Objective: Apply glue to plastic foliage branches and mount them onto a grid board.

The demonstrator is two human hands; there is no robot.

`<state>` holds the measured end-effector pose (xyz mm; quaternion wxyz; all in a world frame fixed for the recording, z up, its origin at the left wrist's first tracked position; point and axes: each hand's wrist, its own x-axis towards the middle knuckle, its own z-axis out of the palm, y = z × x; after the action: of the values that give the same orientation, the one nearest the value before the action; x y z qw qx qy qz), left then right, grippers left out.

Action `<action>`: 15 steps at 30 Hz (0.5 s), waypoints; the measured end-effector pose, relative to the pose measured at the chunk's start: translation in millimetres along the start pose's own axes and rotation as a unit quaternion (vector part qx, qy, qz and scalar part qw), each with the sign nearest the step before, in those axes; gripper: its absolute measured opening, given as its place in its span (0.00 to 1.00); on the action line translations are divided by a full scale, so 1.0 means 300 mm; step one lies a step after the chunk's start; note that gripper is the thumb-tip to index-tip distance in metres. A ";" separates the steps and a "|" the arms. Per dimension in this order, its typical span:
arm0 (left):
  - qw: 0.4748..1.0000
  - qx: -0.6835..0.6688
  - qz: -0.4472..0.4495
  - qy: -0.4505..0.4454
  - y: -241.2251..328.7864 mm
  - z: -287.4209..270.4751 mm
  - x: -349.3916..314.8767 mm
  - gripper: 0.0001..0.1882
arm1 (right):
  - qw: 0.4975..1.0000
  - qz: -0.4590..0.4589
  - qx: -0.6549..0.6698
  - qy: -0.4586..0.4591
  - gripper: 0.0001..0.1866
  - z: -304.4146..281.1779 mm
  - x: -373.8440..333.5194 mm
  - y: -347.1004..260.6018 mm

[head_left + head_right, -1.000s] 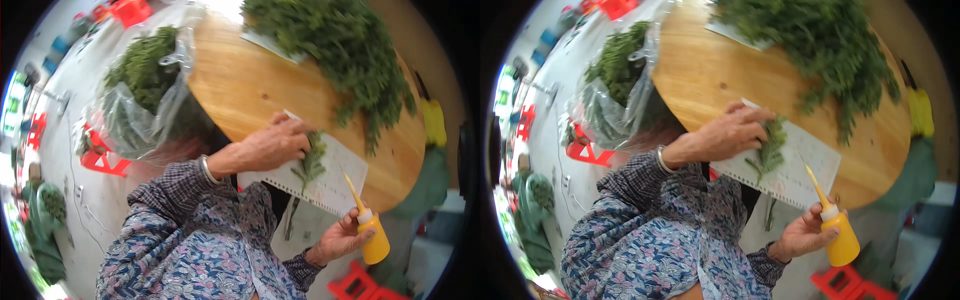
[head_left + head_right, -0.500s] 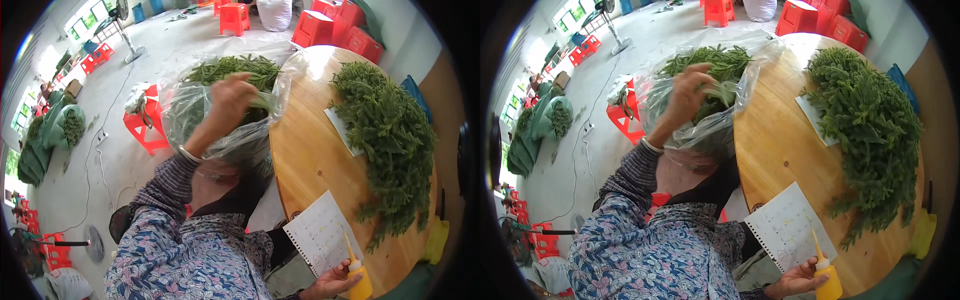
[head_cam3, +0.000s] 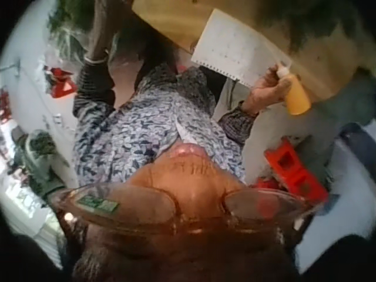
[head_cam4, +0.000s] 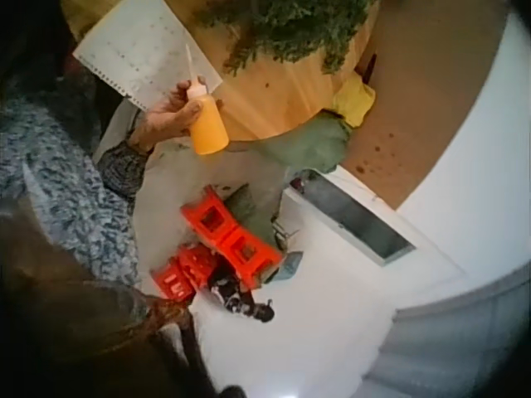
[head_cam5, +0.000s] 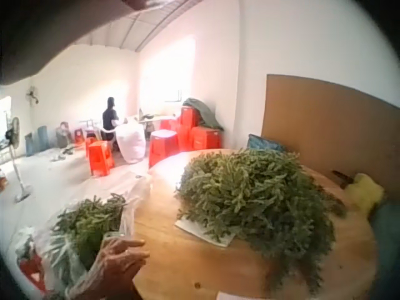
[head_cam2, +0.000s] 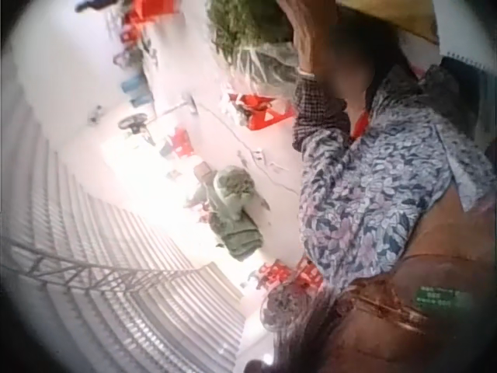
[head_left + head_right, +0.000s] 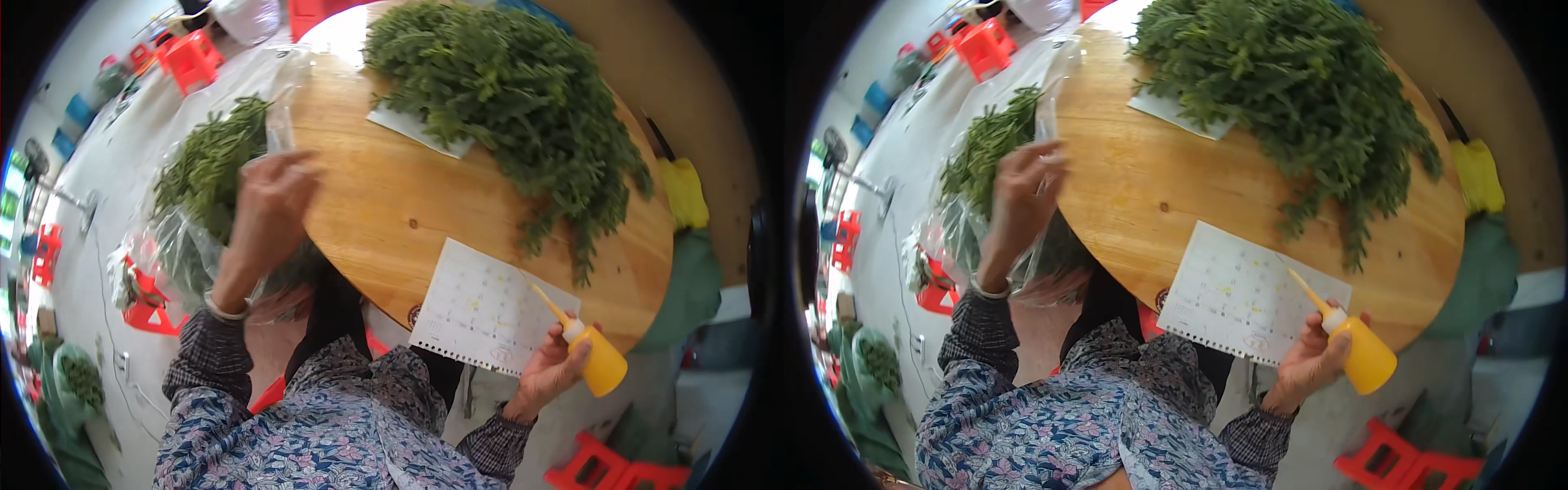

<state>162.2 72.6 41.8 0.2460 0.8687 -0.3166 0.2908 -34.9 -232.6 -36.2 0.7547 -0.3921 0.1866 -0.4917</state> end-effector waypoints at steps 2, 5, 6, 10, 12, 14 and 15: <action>0.990 -0.094 0.098 -0.044 0.111 0.113 0.026 0.05 | 1.000 -0.004 -0.006 -0.008 0.26 -0.002 0.002 -0.009; 0.950 -0.210 0.194 -0.123 0.286 0.297 0.102 0.03 | 0.999 -0.035 -0.031 -0.005 0.23 -0.016 0.015 -0.026; 0.937 -0.222 0.218 -0.158 0.325 0.353 0.122 0.05 | 0.998 -0.042 -0.036 0.000 0.22 -0.022 0.006 -0.032; 0.935 -0.207 0.242 -0.158 0.463 0.461 0.139 0.09 | 0.994 -0.090 -0.037 0.041 0.21 -0.022 -0.036 -0.055; 0.944 -0.188 0.238 -0.132 0.501 0.514 0.125 0.09 | 0.992 -0.108 -0.039 0.052 0.21 -0.034 -0.030 -0.069; 0.956 -0.177 0.206 -0.111 0.530 0.560 0.110 0.10 | 0.991 -0.117 -0.025 0.065 0.21 -0.048 -0.017 -0.079; 0.962 -0.170 0.189 -0.101 0.537 0.577 0.104 0.10 | 0.990 -0.119 -0.017 0.071 0.21 -0.050 -0.015 -0.080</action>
<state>130.5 -155.2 -21.2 0.2974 0.7634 -0.5427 0.1848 -61.2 -239.9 -27.4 0.6688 -0.3882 0.2000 -0.6017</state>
